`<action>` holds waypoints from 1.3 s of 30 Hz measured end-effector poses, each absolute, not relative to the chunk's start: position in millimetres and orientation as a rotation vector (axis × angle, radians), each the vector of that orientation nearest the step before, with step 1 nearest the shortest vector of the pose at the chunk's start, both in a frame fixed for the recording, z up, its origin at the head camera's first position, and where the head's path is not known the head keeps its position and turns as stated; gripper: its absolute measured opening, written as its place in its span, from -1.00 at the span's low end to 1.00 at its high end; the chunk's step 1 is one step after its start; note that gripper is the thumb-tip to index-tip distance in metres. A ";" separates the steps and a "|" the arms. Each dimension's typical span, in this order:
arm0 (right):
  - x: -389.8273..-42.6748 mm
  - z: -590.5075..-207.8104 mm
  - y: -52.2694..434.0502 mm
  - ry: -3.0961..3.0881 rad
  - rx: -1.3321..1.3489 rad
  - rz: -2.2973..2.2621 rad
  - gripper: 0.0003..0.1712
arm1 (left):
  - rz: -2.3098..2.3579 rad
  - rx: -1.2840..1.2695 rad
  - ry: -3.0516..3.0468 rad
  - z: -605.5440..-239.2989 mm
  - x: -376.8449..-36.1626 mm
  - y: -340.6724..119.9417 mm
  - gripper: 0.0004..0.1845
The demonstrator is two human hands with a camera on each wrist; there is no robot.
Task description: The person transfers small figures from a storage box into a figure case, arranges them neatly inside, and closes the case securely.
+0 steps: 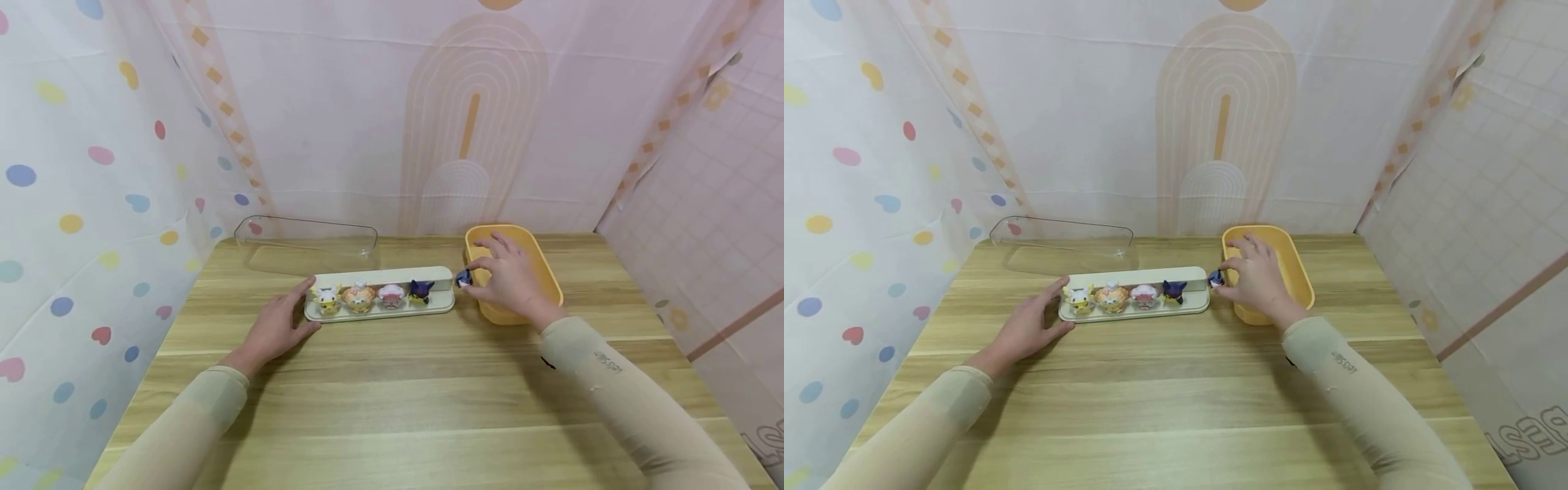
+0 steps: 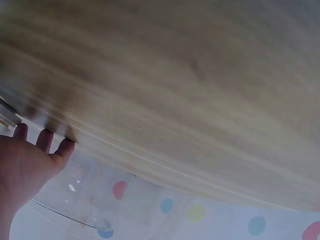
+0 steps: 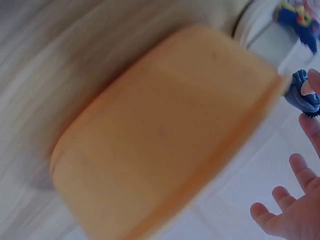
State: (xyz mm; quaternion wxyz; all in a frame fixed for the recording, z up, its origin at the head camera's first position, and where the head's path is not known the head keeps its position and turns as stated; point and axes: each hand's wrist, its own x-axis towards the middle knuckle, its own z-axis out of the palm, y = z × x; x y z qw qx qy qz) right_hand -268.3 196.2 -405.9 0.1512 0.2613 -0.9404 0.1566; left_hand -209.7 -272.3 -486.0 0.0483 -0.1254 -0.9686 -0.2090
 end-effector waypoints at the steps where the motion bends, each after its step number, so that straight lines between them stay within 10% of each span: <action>1: -268.1 -408.3 192.1 -2.706 0.767 0.433 -0.57 | -0.638 -0.382 -2.952 -486.2 -209.7 -272.1 0.06; 39: -265.9 -441.6 163.3 -2.722 0.839 0.290 -0.33 | -0.647 -0.380 -2.948 -485.2 -210.6 -271.3 0.06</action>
